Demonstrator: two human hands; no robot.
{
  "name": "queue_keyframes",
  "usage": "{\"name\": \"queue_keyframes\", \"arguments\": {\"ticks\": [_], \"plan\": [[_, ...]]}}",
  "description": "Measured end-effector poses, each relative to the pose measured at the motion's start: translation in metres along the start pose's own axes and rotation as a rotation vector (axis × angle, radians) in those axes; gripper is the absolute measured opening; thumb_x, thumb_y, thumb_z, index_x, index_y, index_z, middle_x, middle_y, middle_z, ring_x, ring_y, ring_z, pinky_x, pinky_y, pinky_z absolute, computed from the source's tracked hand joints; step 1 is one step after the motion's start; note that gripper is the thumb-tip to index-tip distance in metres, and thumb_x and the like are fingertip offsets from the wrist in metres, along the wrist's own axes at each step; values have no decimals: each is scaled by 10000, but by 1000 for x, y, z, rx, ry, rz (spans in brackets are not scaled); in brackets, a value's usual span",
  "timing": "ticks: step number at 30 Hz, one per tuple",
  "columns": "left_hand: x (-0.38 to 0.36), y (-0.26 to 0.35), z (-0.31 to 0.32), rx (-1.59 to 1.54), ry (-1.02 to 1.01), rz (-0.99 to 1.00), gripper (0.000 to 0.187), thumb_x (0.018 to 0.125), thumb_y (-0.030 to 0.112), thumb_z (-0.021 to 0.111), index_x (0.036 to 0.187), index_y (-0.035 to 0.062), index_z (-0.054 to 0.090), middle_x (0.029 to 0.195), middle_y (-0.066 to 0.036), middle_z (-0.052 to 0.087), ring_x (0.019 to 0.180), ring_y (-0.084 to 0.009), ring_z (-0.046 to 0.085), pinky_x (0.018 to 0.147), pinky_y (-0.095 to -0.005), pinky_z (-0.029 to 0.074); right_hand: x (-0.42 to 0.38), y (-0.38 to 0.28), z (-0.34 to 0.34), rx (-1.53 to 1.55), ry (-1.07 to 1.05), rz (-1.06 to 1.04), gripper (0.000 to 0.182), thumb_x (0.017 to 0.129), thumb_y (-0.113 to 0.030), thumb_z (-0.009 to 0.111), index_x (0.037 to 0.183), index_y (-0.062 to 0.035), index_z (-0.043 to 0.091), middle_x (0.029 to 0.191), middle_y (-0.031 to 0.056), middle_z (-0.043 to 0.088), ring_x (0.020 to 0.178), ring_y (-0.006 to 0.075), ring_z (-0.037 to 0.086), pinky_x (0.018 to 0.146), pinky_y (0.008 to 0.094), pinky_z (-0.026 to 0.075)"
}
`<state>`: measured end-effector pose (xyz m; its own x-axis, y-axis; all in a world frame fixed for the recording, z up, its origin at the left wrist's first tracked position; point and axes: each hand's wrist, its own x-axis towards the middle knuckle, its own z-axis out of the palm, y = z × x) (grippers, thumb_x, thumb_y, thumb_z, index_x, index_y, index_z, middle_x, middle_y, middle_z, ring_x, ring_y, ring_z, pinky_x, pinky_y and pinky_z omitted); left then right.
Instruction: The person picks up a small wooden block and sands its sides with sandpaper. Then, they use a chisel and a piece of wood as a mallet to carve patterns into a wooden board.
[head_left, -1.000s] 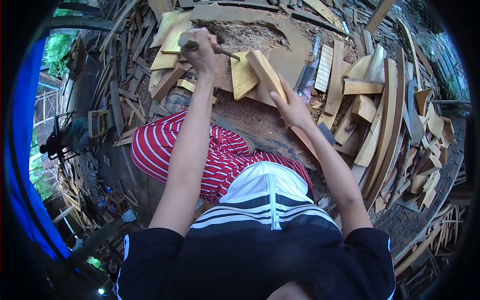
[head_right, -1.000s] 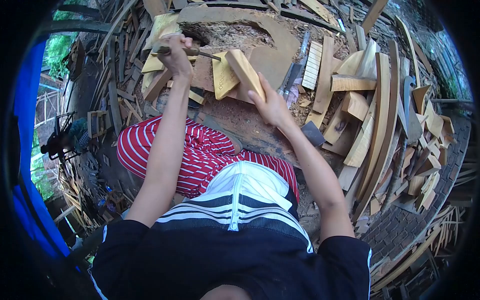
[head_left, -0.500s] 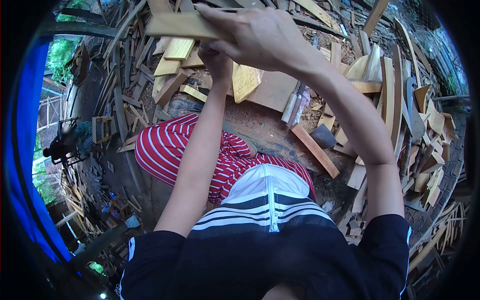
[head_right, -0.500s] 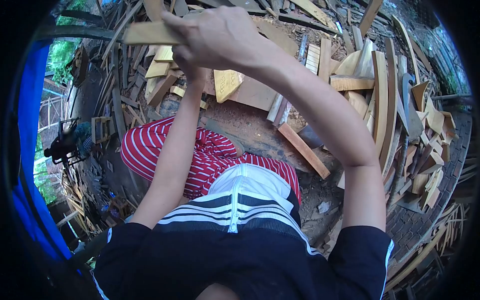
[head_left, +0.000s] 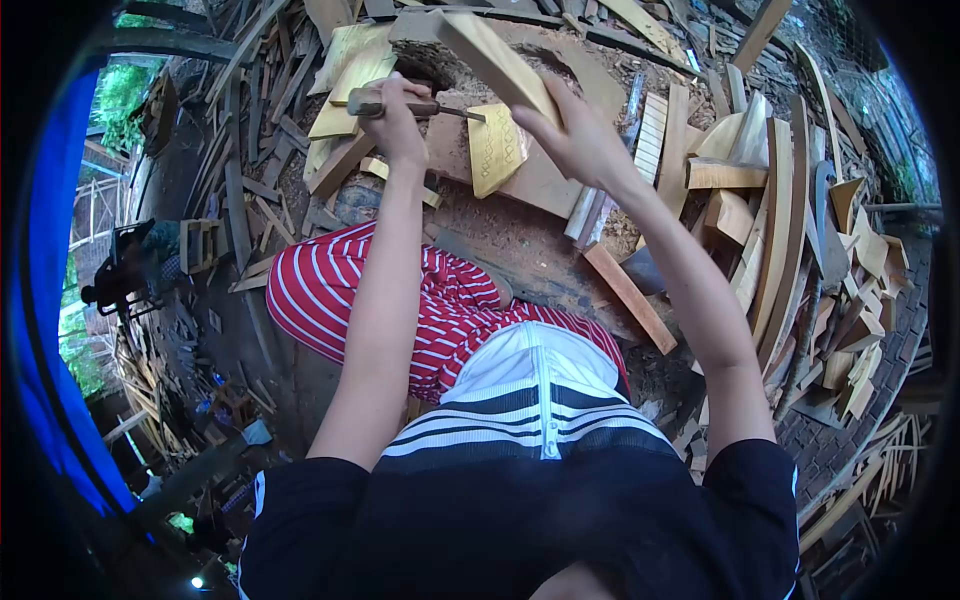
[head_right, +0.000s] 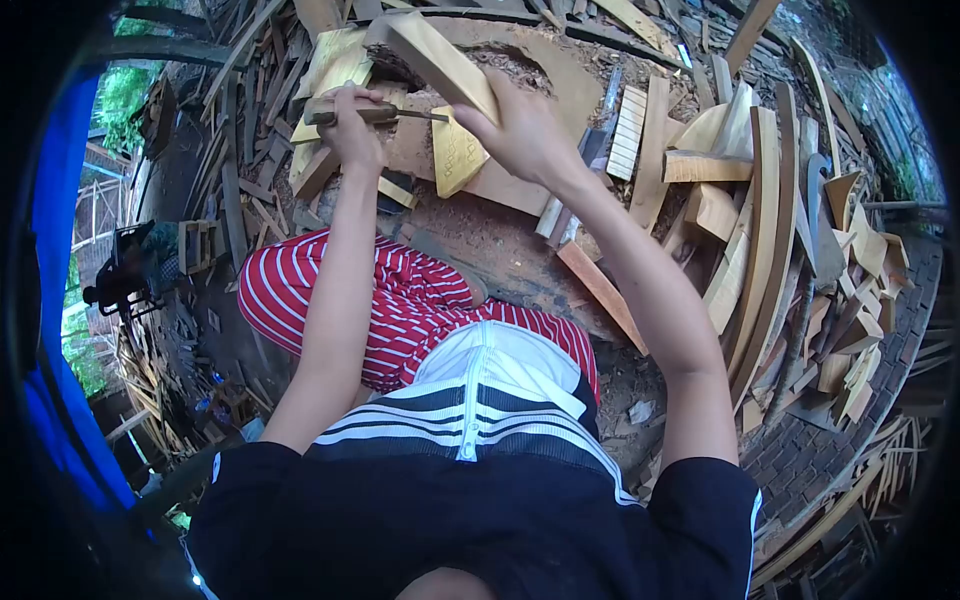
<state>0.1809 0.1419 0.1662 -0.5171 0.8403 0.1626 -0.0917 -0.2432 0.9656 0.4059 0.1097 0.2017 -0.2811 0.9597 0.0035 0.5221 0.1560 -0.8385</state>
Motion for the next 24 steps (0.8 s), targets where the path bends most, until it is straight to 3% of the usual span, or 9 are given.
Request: {"name": "queue_keyframes", "arguments": {"ticks": [4, 6, 9, 12, 17, 19, 24], "plan": [[19, -20, -21, -262, 118, -186, 151, 894, 148, 571, 846, 48, 469, 668, -87, 579, 622, -187, 597, 637, -330, 510, -57, 56, 50, 117, -129, 356, 629, 891, -529, 481, 1306, -62, 416, 999, 319, 616, 976, 456, 601, 860, 484, 462], [23, -20, -22, -331, 160, -231, 154, 898, 149, 569, 863, 50, 457, 681, -90, 580, 640, -199, 601, 652, -344, 512, -67, 64, 66, 128, -119, 356, 637, 895, -532, 470, 1321, -65, 390, 997, 321, 615, 979, 463, 597, 861, 488, 460], [34, -16, -16, -451, 383, -312, 172, 910, 150, 557, 838, 71, 422, 652, -47, 489, 573, -173, 524, 642, -365, 503, -71, 71, 72, 145, -102, 374, 654, 905, -536, 447, 1354, -75, 334, 997, 320, 614, 982, 468, 596, 864, 489, 456], [33, -7, -15, -416, 197, -217, 212, 900, 173, 576, 793, 80, 417, 631, -38, 448, 533, -156, 466, 649, -360, 499, -70, 73, 70, 178, -131, 386, 655, 903, -539, 449, 1358, -82, 335, 1000, 311, 618, 978, 453, 604, 867, 481, 455], [19, 1, 0, -362, 149, -192, 191, 890, 186, 570, 790, 69, 458, 666, -33, 462, 555, -139, 451, 686, -357, 489, -70, 71, 69, 179, -139, 393, 651, 905, -543, 447, 1355, -85, 339, 986, 299, 624, 967, 432, 617, 849, 470, 463], [17, -1, 3, -346, 117, -179, 194, 848, 120, 583, 721, 65, 447, 640, -50, 475, 523, -152, 463, 618, -343, 479, -70, 73, 69, 163, -136, 384, 649, 906, -541, 446, 1355, -86, 336, 982, 298, 624, 964, 432, 617, 847, 469, 464], [14, -1, 6, -341, 111, -158, 181, 833, 93, 586, 709, 60, 458, 644, -54, 485, 528, -149, 471, 597, -328, 472, -70, 73, 70, 173, -152, 375, 647, 909, -538, 447, 1356, -86, 330, 978, 304, 623, 954, 439, 618, 845, 470, 465]]}}
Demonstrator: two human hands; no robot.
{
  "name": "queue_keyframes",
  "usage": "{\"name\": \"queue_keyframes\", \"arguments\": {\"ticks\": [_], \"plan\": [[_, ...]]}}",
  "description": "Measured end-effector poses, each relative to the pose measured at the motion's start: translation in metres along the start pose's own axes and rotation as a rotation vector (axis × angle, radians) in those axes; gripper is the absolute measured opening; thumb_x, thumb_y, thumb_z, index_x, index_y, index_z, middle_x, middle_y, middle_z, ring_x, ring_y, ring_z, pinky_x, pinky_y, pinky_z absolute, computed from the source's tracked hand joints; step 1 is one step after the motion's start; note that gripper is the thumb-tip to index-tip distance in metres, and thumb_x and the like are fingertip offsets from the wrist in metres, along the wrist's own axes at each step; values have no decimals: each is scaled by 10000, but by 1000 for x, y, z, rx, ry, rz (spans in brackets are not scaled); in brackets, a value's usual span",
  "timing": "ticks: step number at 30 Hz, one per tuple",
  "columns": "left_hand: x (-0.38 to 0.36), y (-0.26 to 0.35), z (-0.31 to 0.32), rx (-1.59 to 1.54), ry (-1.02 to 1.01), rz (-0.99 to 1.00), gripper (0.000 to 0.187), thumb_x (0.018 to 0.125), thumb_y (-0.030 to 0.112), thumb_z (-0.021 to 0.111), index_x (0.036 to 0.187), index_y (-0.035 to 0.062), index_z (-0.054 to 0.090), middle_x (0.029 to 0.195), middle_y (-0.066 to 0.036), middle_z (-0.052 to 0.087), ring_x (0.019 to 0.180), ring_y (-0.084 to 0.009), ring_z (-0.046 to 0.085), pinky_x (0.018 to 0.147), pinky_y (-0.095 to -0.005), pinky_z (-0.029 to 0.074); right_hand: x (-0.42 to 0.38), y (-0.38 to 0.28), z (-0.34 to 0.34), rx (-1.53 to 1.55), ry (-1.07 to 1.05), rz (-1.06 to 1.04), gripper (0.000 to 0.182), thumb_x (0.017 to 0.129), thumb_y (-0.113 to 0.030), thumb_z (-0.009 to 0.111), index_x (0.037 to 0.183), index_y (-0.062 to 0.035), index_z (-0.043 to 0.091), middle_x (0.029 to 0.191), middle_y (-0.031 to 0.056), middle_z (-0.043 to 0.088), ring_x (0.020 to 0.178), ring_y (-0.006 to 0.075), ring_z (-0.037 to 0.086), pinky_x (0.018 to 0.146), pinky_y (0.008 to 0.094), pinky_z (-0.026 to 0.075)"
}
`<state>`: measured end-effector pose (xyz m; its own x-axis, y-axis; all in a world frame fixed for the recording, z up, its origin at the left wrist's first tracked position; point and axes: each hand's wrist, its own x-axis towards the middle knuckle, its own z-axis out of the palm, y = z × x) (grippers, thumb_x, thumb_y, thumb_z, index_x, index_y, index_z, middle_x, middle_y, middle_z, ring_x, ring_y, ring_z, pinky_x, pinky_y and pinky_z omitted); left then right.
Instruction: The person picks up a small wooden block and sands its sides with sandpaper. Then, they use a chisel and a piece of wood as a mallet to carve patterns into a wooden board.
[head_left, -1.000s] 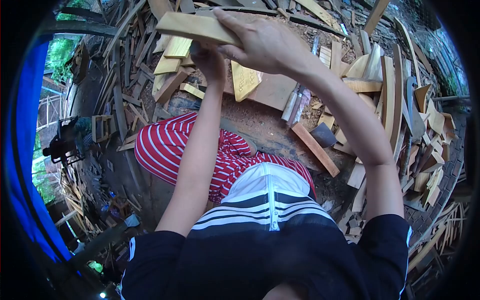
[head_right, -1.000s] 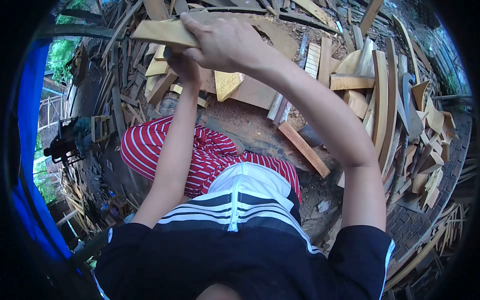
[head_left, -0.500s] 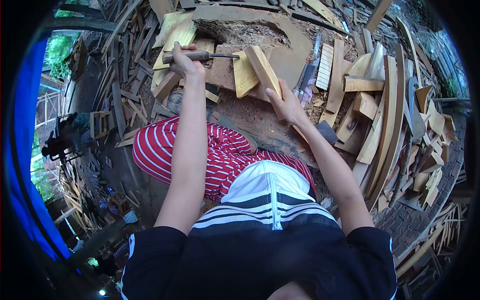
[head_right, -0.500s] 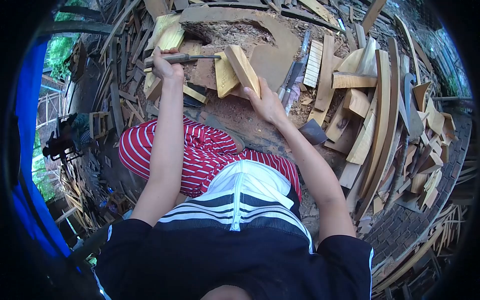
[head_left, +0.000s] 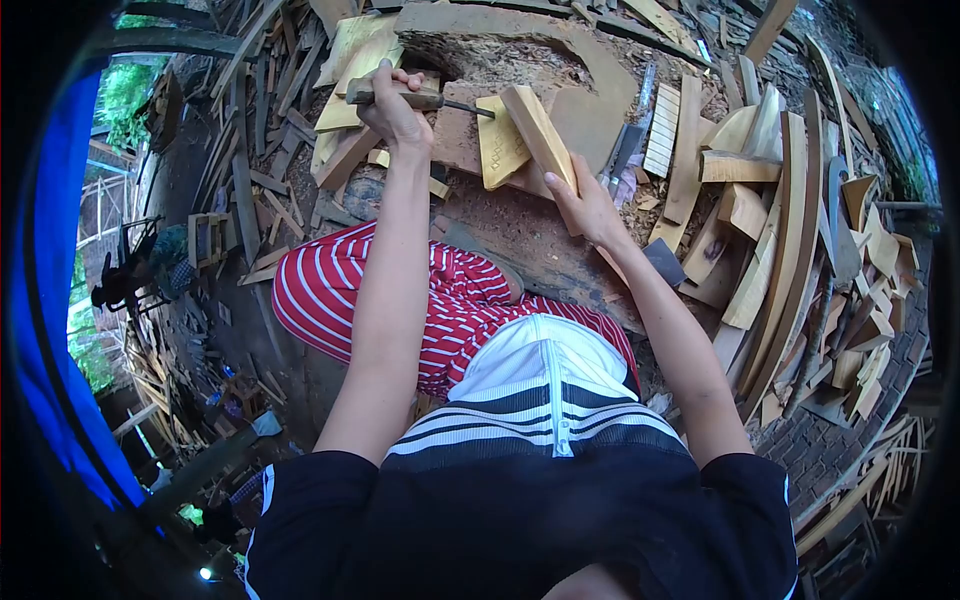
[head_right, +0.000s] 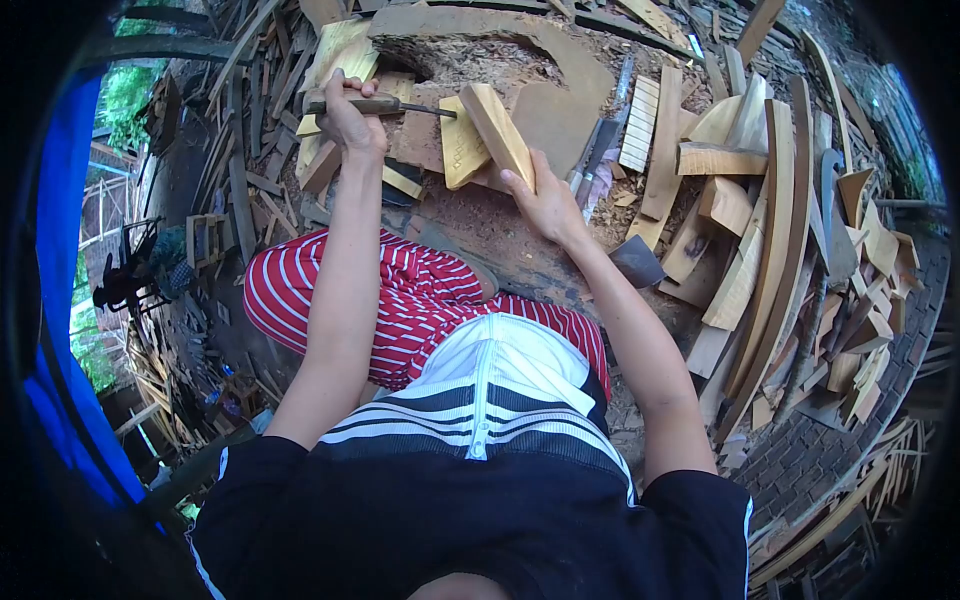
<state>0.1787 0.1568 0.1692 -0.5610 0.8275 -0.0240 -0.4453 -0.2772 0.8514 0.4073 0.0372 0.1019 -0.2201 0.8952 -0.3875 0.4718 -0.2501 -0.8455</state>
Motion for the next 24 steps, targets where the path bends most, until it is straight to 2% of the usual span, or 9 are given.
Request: {"name": "queue_keyframes", "arguments": {"ticks": [6, 8, 15, 17, 18, 20, 24], "plan": [[3, -5, -4, 16, -29, 13, 187, 844, 97, 589, 719, 64, 454, 648, -47, 485, 538, -145, 471, 576, -300, 459, 0, 3, 1, -27, 26, 10, 658, 906, -540, 452, 1357, -77, 326, 984, 322, 616, 969, 460, 606, 852, 491, 461], [5, -6, -7, 28, -57, -54, 155, 867, 162, 584, 780, 96, 474, 665, -25, 473, 542, -130, 457, 779, -406, 490, -1, 2, -1, -57, 32, -10, 652, 907, -537, 452, 1359, -85, 324, 985, 327, 614, 981, 468, 597, 858, 502, 457], [4, -5, -4, 76, -49, -11, 150, 866, 151, 580, 786, 93, 468, 664, -22, 468, 532, -129, 455, 766, -404, 497, 0, 3, -3, -41, 23, -24, 632, 909, -533, 452, 1355, -102, 331, 981, 330, 612, 984, 474, 594, 848, 506, 460], [3, -3, 0, 34, -12, 16, 195, 840, 99, 592, 706, 60, 457, 645, -55, 482, 541, -149, 464, 568, -299, 452, 1, 4, -3, -46, 17, -26, 631, 910, -529, 453, 1355, -99, 330, 980, 331, 612, 979, 476, 595, 841, 508, 461], [4, -3, -2, 35, -12, 15, 195, 840, 99, 592, 706, 60, 457, 645, -55, 482, 541, -149, 464, 568, -299, 452, 1, 3, -3, -45, 16, -25, 631, 910, -529, 453, 1355, -99, 330, 980, 331, 612, 979, 476, 595, 841, 508, 461], [6, -5, -4, 81, -47, 12, 144, 861, 130, 586, 793, 84, 468, 665, -25, 469, 534, -130, 447, 723, -383, 508, 0, 3, -4, -42, 1, -16, 635, 910, -528, 455, 1359, -97, 326, 978, 330, 613, 970, 476, 597, 841, 510, 462], [1, -2, 0, 96, -29, 23, 141, 856, 117, 592, 795, 85, 469, 665, -26, 469, 540, -129, 441, 716, -374, 505, 0, 2, -4, -49, 8, -21, 641, 909, -529, 456, 1362, -95, 324, 978, 330, 613, 962, 474, 601, 844, 509, 463]]}}
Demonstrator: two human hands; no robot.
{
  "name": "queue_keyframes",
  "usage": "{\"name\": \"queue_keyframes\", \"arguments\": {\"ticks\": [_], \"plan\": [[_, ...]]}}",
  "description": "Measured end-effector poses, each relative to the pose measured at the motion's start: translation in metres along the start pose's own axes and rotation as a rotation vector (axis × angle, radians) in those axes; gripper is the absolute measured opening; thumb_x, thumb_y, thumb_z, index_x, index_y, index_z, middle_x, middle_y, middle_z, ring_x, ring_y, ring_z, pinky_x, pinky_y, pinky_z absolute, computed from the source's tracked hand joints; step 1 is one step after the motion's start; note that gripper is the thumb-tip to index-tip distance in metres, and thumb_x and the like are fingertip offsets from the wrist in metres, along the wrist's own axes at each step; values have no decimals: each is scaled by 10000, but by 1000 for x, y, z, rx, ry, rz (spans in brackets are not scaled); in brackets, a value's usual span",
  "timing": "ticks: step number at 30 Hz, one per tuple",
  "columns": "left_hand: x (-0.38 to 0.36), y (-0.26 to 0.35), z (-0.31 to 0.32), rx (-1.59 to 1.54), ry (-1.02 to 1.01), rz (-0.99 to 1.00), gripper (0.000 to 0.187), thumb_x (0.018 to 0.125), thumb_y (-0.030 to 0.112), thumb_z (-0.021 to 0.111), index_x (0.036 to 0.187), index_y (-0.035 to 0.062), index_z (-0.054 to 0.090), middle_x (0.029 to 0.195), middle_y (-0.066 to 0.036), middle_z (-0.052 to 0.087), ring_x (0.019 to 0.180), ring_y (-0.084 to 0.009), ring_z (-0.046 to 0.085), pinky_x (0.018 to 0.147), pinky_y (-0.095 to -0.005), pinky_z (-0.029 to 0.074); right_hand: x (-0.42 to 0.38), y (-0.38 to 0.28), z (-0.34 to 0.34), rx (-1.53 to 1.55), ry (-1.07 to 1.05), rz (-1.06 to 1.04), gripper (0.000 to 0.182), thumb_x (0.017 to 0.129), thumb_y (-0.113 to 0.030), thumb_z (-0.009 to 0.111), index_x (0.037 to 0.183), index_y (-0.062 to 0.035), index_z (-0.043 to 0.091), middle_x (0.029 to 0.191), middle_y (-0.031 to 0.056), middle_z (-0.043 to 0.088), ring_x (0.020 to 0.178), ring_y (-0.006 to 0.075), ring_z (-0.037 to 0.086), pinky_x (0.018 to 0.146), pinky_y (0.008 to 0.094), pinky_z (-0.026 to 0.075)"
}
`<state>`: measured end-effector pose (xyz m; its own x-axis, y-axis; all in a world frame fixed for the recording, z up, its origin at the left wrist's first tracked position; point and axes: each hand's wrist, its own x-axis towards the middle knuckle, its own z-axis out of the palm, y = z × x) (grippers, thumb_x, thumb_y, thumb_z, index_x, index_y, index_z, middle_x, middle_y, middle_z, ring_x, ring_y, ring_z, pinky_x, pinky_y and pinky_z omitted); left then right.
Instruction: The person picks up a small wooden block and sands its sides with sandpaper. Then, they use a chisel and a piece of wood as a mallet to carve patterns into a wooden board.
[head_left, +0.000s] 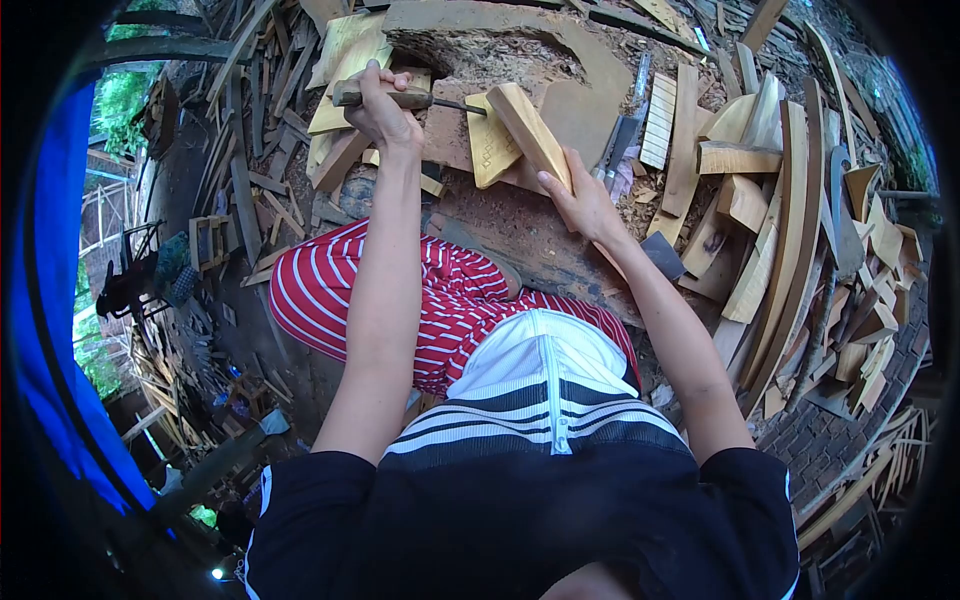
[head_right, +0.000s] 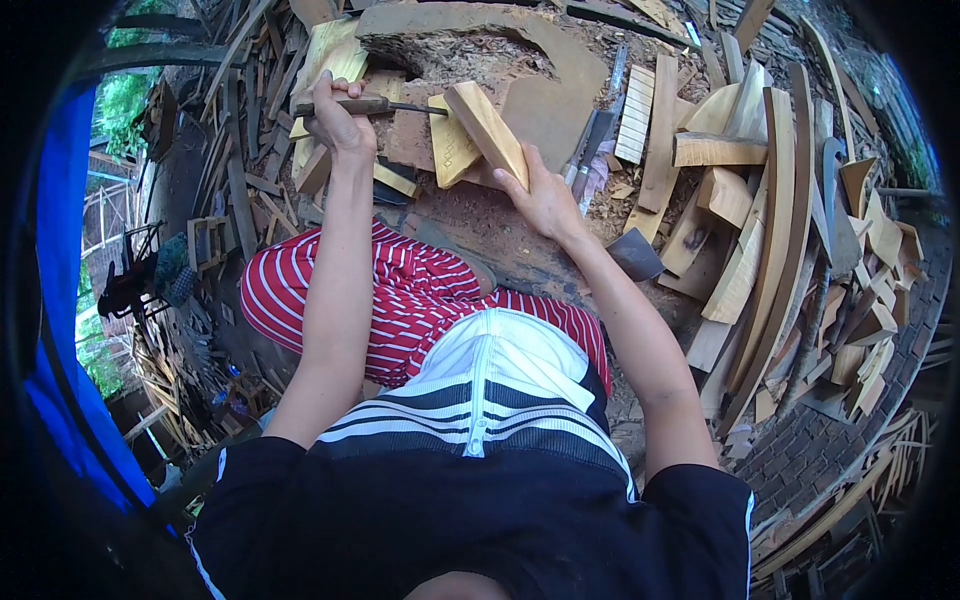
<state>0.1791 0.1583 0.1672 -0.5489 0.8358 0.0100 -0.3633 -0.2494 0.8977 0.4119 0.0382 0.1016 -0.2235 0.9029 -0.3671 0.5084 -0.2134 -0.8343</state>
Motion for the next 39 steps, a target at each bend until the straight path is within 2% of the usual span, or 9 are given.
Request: {"name": "queue_keyframes", "arguments": {"ticks": [18, 22, 24, 26, 28, 29, 30, 32, 39], "plan": [[-28, -2, 31, 188, -145, 191, 165, 867, 71, 594, 732, 43, 502, 646, -36, 509, 541, -109, 480, 623, -307, 482, 21, -34, -22, 197, 30, -19, 675, 895, -477, 490, 1378, -21, 370, 1045, 218, 634, 919, 322, 642, 804, 429, 496], [-31, -12, 34, 260, -197, 231, 165, 870, 148, 617, 819, 25, 520, 621, -21, 541, 550, -89, 529, 546, -232, 440, 11, -157, -82, 119, 338, -598, 571, 883, -410, 547, 1347, -98, 429, 1012, 209, 646, 734, 300, 675, 623, 398, 527], [-38, -8, 41, 371, -187, 367, 165, 872, 158, 616, 834, 22, 531, 624, -16, 545, 558, -95, 536, 549, -240, 444, 9, -201, -99, 86, 367, -851, 744, 924, -365, 508, 1501, -145, 92, 823, 139, 668, 485, 131, 546, 434, 293, 511], [-24, -32, 23, 561, -273, 547, 166, 867, 162, 614, 860, 6, 556, 674, -9, 562, 609, -120, 563, 583, -270, 471, 11, -206, -98, -149, 507, -1046, 635, 890, -393, 548, 1408, -152, 273, 890, 180, 670, 608, 231, 628, 546, 364, 535], [-4, -89, -39, 95, -368, 174, 177, 856, 156, 616, 877, -14, 572, 771, -21, 622, 676, -129, 600, 629, -295, 493, 27, -192, -82, -210, 613, -1179, 526, 864, -402, 571, 1316, -159, 459, 896, 191, 667, 691, 319, 668, 623, 420, 530], [67, -156, -47, -137, 80, -327, 184, 865, 144, 602, 904, -35, 584, 799, -20, 642, 719, -133, 623, 671, -296, 504, 31, -186, -77, -398, 447, -1029, 516, 851, -390, 584, 1306, -177, 469, 870, 167, 673, 695, 316, 669, 628, 421, 533], [0, -97, -47, -143, 73, -331, 184, 865, 144, 602, 904, -35, 584, 799, -20, 642, 719, -133, 623, 671, -296, 504, 33, -183, -78, -580, 290, -859, 507, 838, -379, 597, 1296, -195, 478, 844, 142, 679, 700, 313, 669, 632, 423, 537], [-29, -26, 22, 618, -339, 448, 286, 958, 253, 452, 1015, -5, 562, 833, -34, 595, 814, -154, 623, 740, -284, 503, 19, -201, -91, -499, 350, -885, 517, 829, -370, 602, 1304, -210, 476, 836, 138, 680, 699, 309, 668, 630, 424, 535], [-46, -23, 36, -15, -95, -74, 351, 974, 323, 414, 1006, 10, 568, 843, -37, 593, 813, -147, 619, 732, -291, 499, 21, -192, -77, -438, 387, -994, 584, 803, -332, 625, 1351, -239, 449, 716, 130, 641, 632, 273, 649, 563, 399, 512]]}}
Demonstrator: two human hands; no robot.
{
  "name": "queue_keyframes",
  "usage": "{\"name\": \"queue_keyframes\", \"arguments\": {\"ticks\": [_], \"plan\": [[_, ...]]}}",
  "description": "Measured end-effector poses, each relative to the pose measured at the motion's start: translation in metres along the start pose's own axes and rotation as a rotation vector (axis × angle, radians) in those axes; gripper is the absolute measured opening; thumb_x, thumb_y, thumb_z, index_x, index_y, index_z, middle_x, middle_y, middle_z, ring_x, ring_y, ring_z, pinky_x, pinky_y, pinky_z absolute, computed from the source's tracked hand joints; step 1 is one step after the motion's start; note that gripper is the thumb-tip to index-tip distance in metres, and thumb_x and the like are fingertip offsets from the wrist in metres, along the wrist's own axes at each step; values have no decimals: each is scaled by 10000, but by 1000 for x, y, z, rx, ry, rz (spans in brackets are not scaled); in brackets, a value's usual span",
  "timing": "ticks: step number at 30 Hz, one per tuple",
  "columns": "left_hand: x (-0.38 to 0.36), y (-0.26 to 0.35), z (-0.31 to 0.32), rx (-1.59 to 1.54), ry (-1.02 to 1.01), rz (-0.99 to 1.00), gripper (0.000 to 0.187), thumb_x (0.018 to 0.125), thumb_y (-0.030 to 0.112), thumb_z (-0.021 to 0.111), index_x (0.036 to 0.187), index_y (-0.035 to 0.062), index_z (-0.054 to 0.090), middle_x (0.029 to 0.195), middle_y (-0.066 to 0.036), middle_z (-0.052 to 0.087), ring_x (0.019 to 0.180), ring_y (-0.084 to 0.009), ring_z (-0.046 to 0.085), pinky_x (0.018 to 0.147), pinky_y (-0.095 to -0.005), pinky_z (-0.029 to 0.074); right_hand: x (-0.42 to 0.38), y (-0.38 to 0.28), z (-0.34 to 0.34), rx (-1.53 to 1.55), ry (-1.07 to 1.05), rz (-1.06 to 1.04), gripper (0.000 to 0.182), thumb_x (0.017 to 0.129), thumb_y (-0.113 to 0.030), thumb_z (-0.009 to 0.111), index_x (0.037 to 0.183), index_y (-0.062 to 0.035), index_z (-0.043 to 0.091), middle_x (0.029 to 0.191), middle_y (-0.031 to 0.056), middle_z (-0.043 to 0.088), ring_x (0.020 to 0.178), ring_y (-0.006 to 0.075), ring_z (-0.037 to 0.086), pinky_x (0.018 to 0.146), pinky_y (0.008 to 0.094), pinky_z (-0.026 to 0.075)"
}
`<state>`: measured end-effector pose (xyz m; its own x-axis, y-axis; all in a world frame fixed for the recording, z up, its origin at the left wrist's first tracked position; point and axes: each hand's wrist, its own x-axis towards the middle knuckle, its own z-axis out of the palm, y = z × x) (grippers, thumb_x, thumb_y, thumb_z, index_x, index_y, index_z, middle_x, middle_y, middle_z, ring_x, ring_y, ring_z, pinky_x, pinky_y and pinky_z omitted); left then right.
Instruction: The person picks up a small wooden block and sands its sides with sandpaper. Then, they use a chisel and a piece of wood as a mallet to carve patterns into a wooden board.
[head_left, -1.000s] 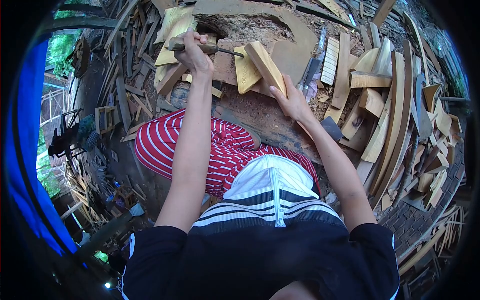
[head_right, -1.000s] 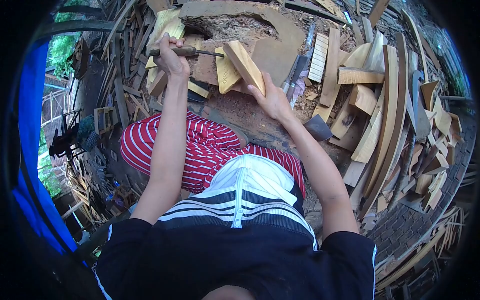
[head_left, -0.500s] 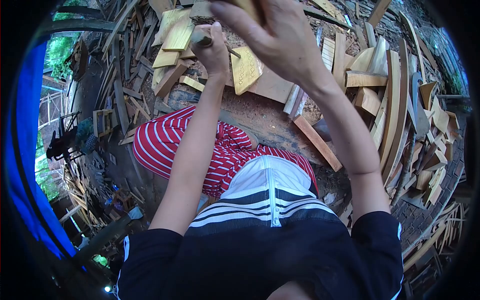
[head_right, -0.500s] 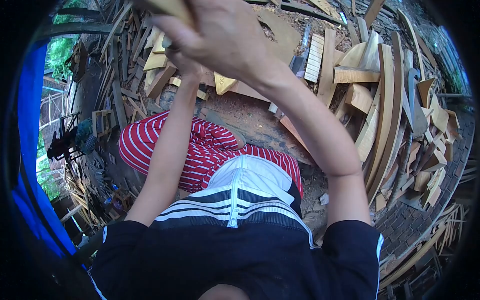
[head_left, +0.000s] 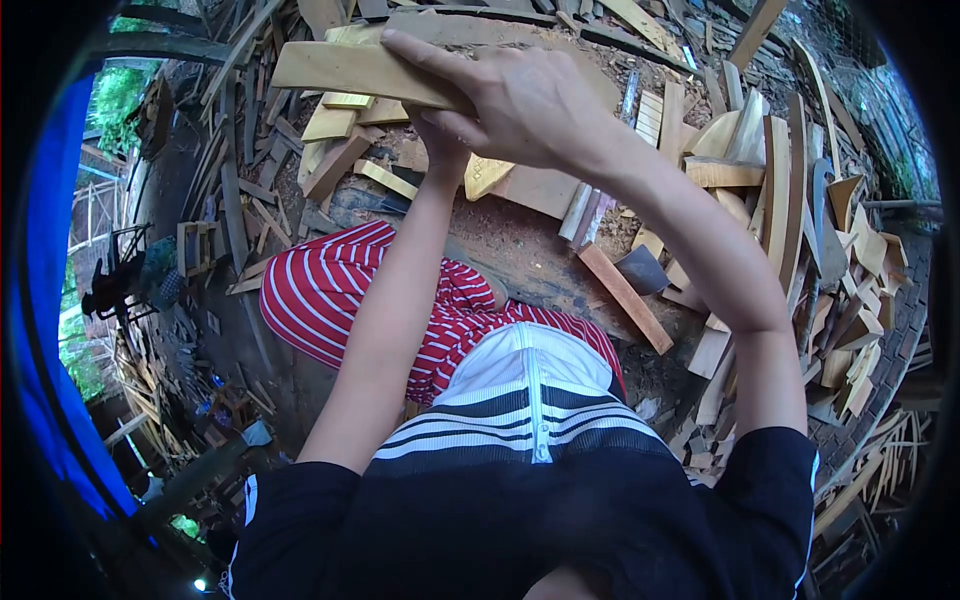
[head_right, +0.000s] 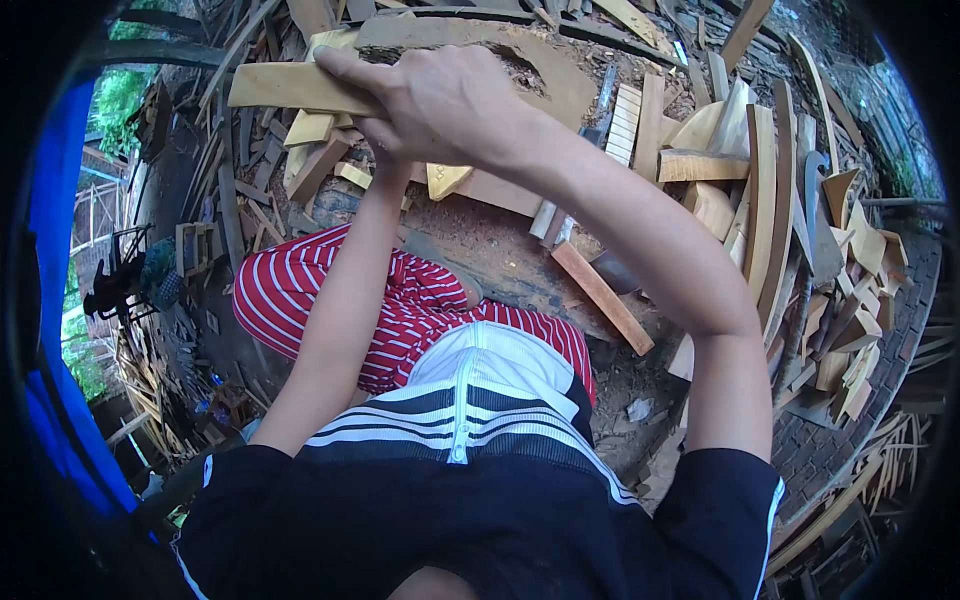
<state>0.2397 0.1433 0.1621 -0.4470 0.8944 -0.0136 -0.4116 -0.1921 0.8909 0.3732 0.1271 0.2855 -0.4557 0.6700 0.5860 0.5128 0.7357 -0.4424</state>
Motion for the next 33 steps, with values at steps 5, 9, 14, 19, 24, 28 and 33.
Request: {"name": "queue_keyframes", "arguments": {"ticks": [5, 9, 14, 19, 24, 28, 33], "plan": [[30, -26, -39, 375, -390, 192, 386, 974, 386, 417, 966, 23, 547, 876, -34, 584, 784, -132, 591, 704, -316, 481, 10, -4, -14, 31, 97, 5, 591, 818, -370, 609, 1366, -223, 441, 885, 155, 662, 735, 323, 658, 642, 437, 528], [17, -21, -22, 304, -197, 445, 196, 875, 201, 618, 896, 16, 559, 881, -26, 610, 768, -112, 588, 685, -286, 475, -8, 7, 3, 41, -69, 126, 591, 802, -348, 609, 1350, -186, 458, 828, 186, 661, 730, 339, 658, 660, 448, 526], [0, 16, -3, 327, -49, 382, 164, 854, 140, 667, 839, 37, 541, 681, -6, 570, 606, -80, 541, 565, -218, 425, -23, 18, 5, 86, -71, 319, 624, 858, -421, 540, 1403, -170, 368, 853, 235, 661, 781, 394, 658, 744, 473, 524], [8, 18, -8, 334, 14, 303, 166, 879, 135, 624, 805, 40, 509, 625, -9, 530, 521, -77, 505, 501, -216, 416, -95, 36, 38, 429, -250, 777, 697, 868, -489, 523, 1437, -153, 302, 1004, 262, 644, 870, 376, 661, 822, 439, 498], [21, 17, -31, 71, 145, 251, 167, 866, 68, 606, 782, 63, 462, 674, -33, 499, 561, -119, 490, 577, -280, 468, -177, 29, 80, 417, -342, 953, 709, 882, -513, 492, 1449, -154, 263, 994, 288, 633, 913, 394, 649, 839, 452, 487], [38, 22, -47, -84, 370, 123, 208, 854, 55, 582, 739, 88, 412, 630, -18, 459, 525, -109, 465, 516, -249, 439, -188, 24, 94, 439, -305, 967, 726, 889, -518, 479, 1463, -164, 208, 985, 315, 622, 927, 427, 637, 842, 462, 485], [46, 35, -55, -146, 308, 47, 187, 849, 109, 583, 752, 85, 425, 599, -25, 450, 510, -126, 435, 515, -283, 428, -189, 27, 91, 459, -336, 987, 720, 887, -520, 481, 1462, -185, 207, 1057, 307, 610, 990, 446, 609, 882, 469, 468]]}}
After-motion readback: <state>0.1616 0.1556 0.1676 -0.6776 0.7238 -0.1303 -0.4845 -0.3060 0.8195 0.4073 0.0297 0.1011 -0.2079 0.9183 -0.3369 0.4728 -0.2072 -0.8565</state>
